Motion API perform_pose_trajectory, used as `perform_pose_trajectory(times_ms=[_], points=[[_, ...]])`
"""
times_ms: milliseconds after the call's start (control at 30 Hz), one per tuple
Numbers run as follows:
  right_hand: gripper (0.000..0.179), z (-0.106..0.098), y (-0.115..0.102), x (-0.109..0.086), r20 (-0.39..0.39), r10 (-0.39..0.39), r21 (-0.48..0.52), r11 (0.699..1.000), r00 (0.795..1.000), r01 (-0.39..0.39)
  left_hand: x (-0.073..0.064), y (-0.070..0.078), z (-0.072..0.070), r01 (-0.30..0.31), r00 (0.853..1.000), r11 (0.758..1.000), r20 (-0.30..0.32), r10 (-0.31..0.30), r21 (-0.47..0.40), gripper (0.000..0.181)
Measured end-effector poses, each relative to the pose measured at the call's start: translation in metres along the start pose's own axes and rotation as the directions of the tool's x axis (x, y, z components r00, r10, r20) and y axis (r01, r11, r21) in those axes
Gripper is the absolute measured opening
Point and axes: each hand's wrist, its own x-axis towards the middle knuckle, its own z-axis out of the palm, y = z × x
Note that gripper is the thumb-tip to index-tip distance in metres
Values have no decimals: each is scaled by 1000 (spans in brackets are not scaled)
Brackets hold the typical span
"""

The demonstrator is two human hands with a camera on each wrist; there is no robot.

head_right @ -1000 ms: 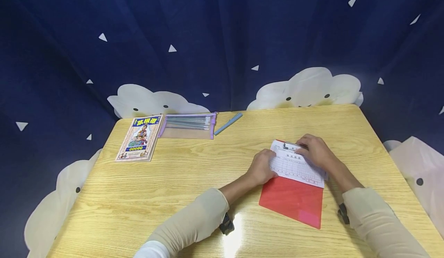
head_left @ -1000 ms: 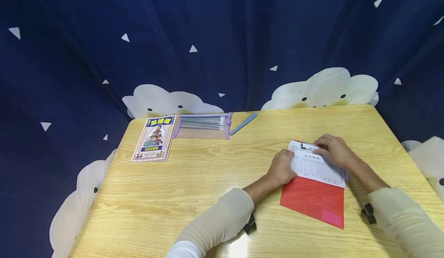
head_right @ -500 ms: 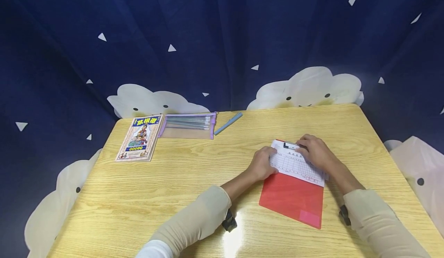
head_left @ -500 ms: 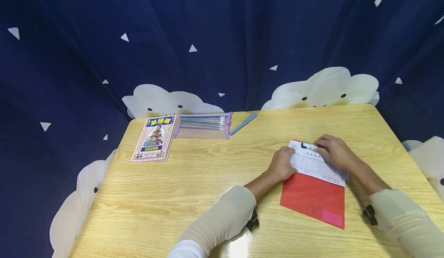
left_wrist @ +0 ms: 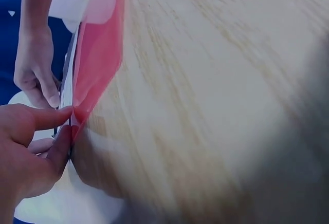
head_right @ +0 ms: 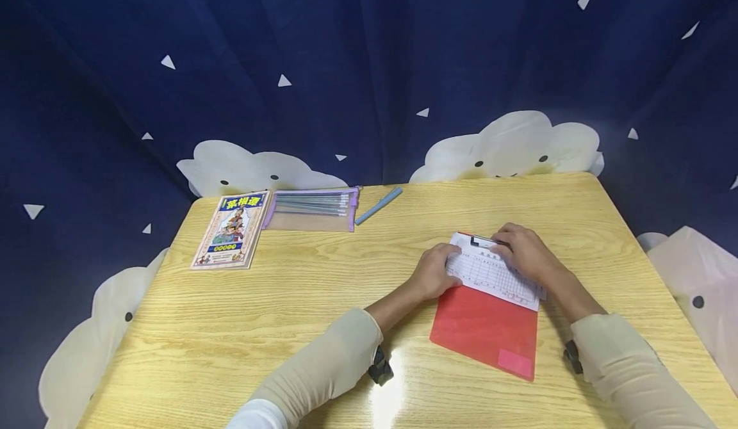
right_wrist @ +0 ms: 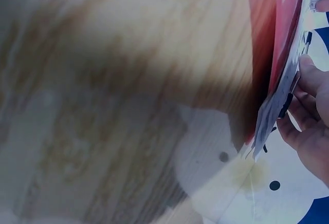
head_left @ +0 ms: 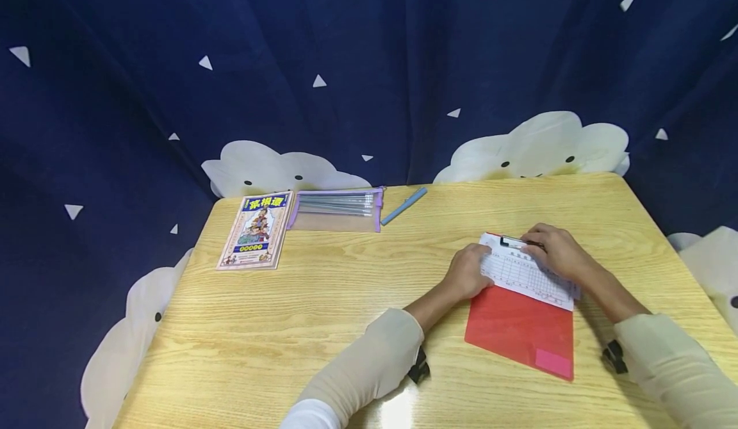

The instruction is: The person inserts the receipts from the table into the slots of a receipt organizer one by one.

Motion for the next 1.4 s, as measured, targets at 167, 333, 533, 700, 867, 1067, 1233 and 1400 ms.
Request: perform_pose_trajectory(times_ms=[167, 333, 533, 700, 867, 1067, 1233, 1400], points=[[22, -1, -1, 0, -4, 0, -7, 1000, 1000, 0, 1, -1, 1, 7, 1000, 1000, -5, -7, -10, 61], [20, 0, -2, 0, -35, -28, -10, 1000, 999, 28, 5, 1, 1, 21, 1000, 999, -13, -20, 30, 62], [21, 2, -2, -1, -58, -48, -21, 999, 997, 47, 8, 3, 4, 20, 999, 997, -32, -17, 81, 63], [23, 3, -3, 1, -56, -41, -23, 999, 998, 40, 9, 0, 1, 18, 999, 999, -27, -17, 47, 62], [24, 5, -3, 3, -57, -50, -25, 999, 997, 48, 6, -10, -12, 36, 999, 995, -22, -39, -89, 57], [23, 8, -4, 5, -70, -42, -5, 999, 997, 42, -5, -38, -40, 62, 997, 969, -27, -70, -238, 52], [24, 10, -10, 10, -43, -30, 1, 1000, 999, 30, -16, -69, -64, 59, 995, 960, -60, -78, -275, 47], [26, 11, -17, 16, 4, 14, 6, 1000, 1000, -14, -26, -101, -85, 27, 989, 972, -132, -59, -232, 44]])
